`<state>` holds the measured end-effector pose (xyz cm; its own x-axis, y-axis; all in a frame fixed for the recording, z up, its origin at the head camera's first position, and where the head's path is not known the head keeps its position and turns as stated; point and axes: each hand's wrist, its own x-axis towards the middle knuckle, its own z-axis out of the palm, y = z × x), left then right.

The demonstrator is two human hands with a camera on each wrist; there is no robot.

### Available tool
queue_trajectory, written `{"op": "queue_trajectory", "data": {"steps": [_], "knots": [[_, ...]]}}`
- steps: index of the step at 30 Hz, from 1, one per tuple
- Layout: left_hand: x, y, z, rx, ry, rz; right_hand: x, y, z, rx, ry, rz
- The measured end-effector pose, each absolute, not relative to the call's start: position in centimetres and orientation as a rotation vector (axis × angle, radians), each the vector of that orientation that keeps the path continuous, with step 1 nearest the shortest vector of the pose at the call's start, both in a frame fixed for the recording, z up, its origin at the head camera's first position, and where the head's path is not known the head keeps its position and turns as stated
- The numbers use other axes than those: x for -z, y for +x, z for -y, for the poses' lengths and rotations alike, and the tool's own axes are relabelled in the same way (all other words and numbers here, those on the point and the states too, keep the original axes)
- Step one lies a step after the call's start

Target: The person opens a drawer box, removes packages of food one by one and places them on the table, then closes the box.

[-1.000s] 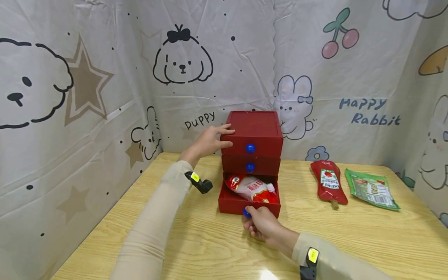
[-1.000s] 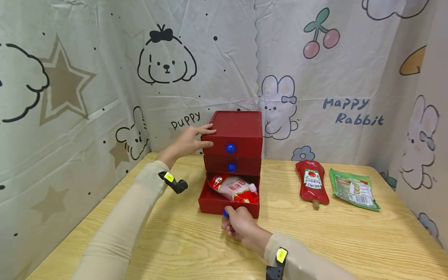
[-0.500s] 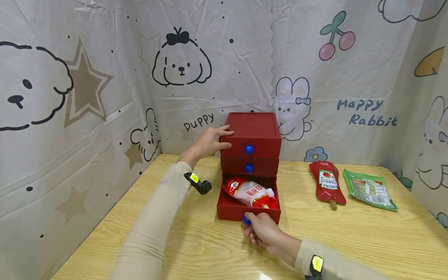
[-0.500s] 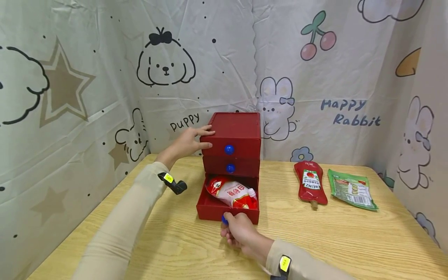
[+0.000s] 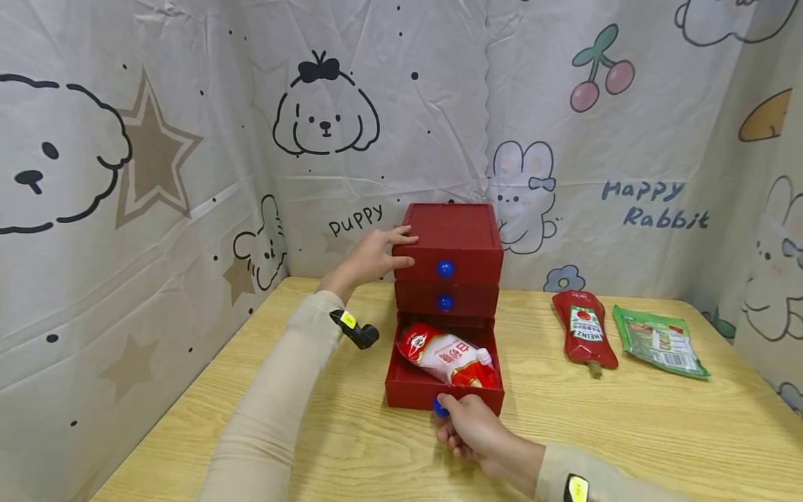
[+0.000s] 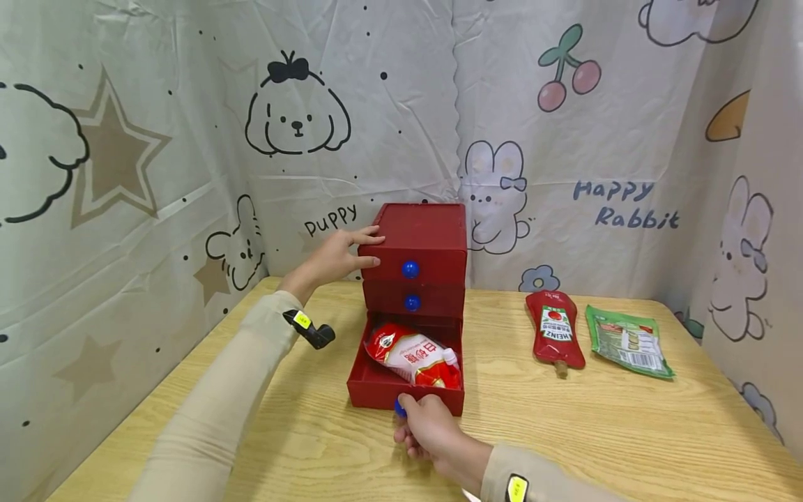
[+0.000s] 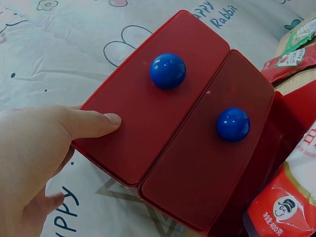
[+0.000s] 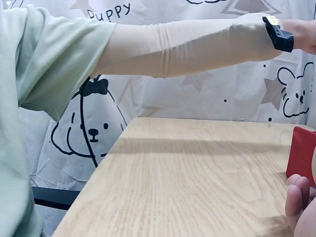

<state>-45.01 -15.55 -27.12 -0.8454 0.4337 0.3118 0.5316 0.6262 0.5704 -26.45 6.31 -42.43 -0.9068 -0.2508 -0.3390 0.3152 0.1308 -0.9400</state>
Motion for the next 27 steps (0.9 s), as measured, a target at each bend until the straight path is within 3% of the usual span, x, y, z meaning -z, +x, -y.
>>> {"op": "queue_trajectory", "data": {"steps": [5, 10, 14, 18, 22, 27], "knots": [[27.3, -45.0, 15.6, 1.033, -0.806, 2.699, 41.8, -25.4, -6.8, 1.758, 0.034, -1.998], [27.2, -45.0, 15.6, 1.036, -0.800, 2.700, 38.1, -24.7, -7.6, 1.497, -0.342, -2.130], [27.1, -45.1, 15.6, 1.028, -0.796, 2.702, 33.8, -26.3, -7.9, 1.249, -0.737, -2.490], [27.0, -45.2, 15.6, 1.028, -0.784, 2.714, 31.9, -29.4, -7.9, 0.662, -0.978, -3.035], [27.2, -45.1, 15.7, 1.036, -0.780, 2.717, 32.2, -32.6, -7.7, 0.226, -0.969, -3.132], [27.3, -45.1, 15.5, 1.034, -0.790, 2.709, 33.8, -35.6, -7.1, 0.228, -0.812, -2.911]]}}
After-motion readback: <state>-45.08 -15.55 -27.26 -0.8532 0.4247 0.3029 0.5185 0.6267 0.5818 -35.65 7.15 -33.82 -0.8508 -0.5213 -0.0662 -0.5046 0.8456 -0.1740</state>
